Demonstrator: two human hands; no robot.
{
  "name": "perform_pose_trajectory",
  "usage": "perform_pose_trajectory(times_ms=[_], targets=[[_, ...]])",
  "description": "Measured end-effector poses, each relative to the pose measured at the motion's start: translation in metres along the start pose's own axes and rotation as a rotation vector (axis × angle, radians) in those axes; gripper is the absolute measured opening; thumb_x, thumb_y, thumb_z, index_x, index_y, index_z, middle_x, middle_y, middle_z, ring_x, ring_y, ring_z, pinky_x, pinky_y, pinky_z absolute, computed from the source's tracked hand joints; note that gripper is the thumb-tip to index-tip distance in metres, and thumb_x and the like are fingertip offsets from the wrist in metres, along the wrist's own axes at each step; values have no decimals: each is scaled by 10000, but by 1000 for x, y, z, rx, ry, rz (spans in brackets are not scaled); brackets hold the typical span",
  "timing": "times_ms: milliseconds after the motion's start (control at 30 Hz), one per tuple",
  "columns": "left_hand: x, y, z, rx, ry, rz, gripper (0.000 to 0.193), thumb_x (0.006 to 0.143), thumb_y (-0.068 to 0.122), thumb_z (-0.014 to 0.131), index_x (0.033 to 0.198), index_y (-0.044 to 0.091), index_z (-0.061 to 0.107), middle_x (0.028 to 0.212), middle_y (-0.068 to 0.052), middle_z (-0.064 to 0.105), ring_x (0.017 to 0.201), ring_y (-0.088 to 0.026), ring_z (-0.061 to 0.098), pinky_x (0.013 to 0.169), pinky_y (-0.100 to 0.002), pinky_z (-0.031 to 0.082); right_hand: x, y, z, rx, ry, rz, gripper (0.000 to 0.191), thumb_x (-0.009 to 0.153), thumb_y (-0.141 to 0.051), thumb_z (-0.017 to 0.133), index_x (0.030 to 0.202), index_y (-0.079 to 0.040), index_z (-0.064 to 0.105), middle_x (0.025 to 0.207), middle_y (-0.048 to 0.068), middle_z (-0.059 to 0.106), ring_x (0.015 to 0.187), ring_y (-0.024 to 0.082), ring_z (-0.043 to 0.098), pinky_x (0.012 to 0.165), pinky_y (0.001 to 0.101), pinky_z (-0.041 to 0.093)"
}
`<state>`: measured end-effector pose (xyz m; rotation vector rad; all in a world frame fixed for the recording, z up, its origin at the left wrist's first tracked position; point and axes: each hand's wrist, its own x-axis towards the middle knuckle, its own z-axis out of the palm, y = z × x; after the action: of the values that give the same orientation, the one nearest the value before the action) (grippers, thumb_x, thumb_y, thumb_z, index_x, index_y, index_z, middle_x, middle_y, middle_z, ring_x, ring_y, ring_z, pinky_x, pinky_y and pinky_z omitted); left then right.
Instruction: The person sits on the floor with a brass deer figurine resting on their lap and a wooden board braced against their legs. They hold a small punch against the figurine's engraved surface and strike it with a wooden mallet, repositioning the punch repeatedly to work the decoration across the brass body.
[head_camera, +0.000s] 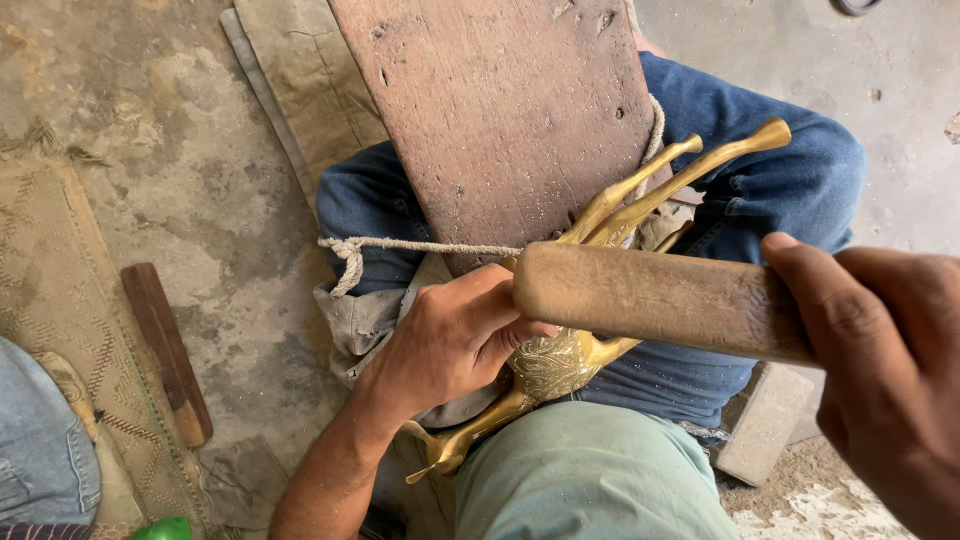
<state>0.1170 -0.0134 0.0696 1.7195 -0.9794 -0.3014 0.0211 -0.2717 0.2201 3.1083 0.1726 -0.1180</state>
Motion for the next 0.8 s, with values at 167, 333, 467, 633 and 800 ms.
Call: perform_pose_trajectory(times_ms=[167, 333, 467, 633, 800], targets=[[1, 4, -1, -3, -17, -56, 288, 1018, 217, 722, 1266, 147, 593, 955, -82, 653, 791, -271, 698, 655, -405, 548, 10, -4, -1, 352, 79, 190, 685, 735, 119, 720, 1387, 45, 526, 1091, 228, 645, 924, 302, 674, 777, 397, 543], [-6, 10, 5, -38, 75, -83, 246, 1016, 238, 726, 1207, 137, 607, 933, -73, 647, 781, -242, 703, 661, -385, 546, -3, 13, 5, 74, -37, 71, 709, 727, 150, 693, 1423, 30, 618, 1110, 240, 680, 889, 292, 684, 743, 371, 557], [-26, 11, 6, -241, 285, -203, 225, 1017, 161, 741, 1143, 67, 579, 982, -52, 675, 843, -162, 736, 704, -311, 597, 4, 17, 10, 35, -27, -26, 696, 731, 149, 692, 1414, 32, 621, 1099, 240, 680, 881, 291, 684, 736, 371, 557], [-47, 10, 14, -392, 466, -325, 290, 935, 141, 793, 1089, 40, 569, 1015, -20, 711, 908, -82, 763, 749, -234, 662, 28, -4, 2, 0, -41, -124, 680, 735, 148, 690, 1402, 35, 624, 1085, 240, 681, 871, 290, 685, 727, 371, 557], [-57, 8, 30, -387, 524, -250, 222, 948, 107, 779, 1069, 33, 609, 1112, -47, 712, 959, -114, 766, 780, -244, 672, 44, -19, 0, -32, -55, -203, 664, 739, 147, 689, 1391, 38, 627, 1072, 239, 682, 860, 288, 685, 718, 371, 557]])
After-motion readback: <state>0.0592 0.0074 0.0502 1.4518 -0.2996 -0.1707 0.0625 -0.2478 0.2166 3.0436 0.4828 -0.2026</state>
